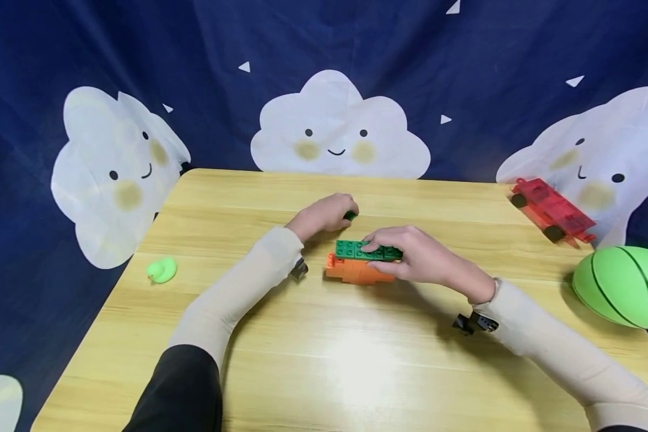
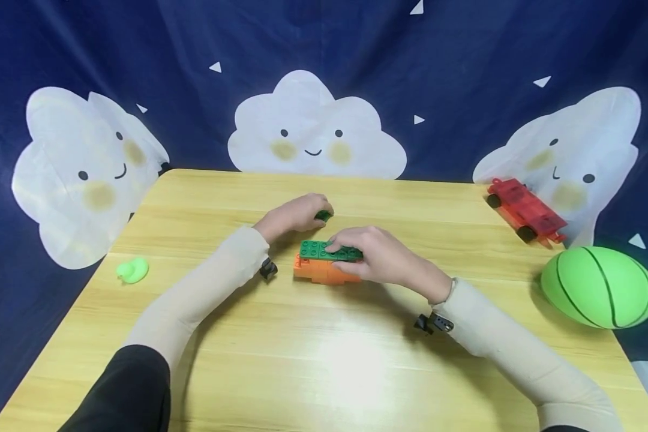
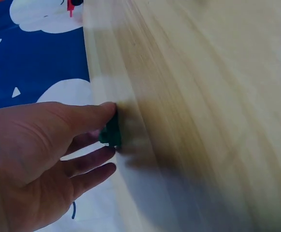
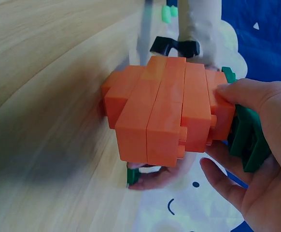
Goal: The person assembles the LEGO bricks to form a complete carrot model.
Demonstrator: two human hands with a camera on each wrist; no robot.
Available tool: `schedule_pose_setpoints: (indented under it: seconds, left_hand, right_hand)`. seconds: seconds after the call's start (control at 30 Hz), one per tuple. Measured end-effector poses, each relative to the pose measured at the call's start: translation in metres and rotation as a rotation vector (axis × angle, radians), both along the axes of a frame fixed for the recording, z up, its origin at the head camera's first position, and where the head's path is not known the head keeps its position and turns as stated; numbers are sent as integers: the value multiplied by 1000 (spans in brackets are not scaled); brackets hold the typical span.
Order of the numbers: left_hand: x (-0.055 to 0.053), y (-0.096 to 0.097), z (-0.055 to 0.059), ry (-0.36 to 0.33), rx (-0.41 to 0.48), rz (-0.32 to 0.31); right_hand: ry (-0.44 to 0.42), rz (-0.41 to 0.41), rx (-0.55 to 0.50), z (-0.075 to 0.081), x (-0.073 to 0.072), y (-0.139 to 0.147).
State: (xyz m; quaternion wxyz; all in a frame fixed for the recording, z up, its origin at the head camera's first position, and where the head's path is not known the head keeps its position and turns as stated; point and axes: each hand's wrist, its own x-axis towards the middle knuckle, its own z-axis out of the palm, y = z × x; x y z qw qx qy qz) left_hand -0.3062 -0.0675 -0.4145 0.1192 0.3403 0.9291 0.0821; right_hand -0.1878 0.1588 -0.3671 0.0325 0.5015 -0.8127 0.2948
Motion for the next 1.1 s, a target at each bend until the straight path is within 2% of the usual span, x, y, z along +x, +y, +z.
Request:
schedule_pose_setpoints:
  seconds: [0.13, 0.23, 0.33, 0.47, 0.53, 0.67, 0.77, 0.97, 1.1]
  left_hand:
    - [11, -8, 6, -54, 72, 5]
    - [24, -17, 16, -117, 207, 19]
    - [40, -30, 29, -158, 375, 21]
    - [67, -46, 46, -154, 559, 7]
    - [82, -53, 52, -141, 615, 0]
    - [108, -60, 59, -118, 671, 8]
    - [119, -60, 60, -93, 686, 3]
    - [126, -54, 55, -45, 716, -35]
    - [127, -54, 49, -45, 734, -28]
  right_hand:
    - [26, -1, -4, -2, -1, 0]
    - [34, 1, -13, -3, 0, -1]
    - [40, 2, -15, -3, 0, -1]
    - [56, 17, -11, -4, -1, 0]
    - [65, 30, -8, -5, -1, 0]
    - [69, 45, 0, -5, -2, 0]
    - [66, 47, -3, -4, -3, 0]
    - [57, 49, -15, -5, -3, 0]
    - [58, 55, -25, -9, -3, 0]
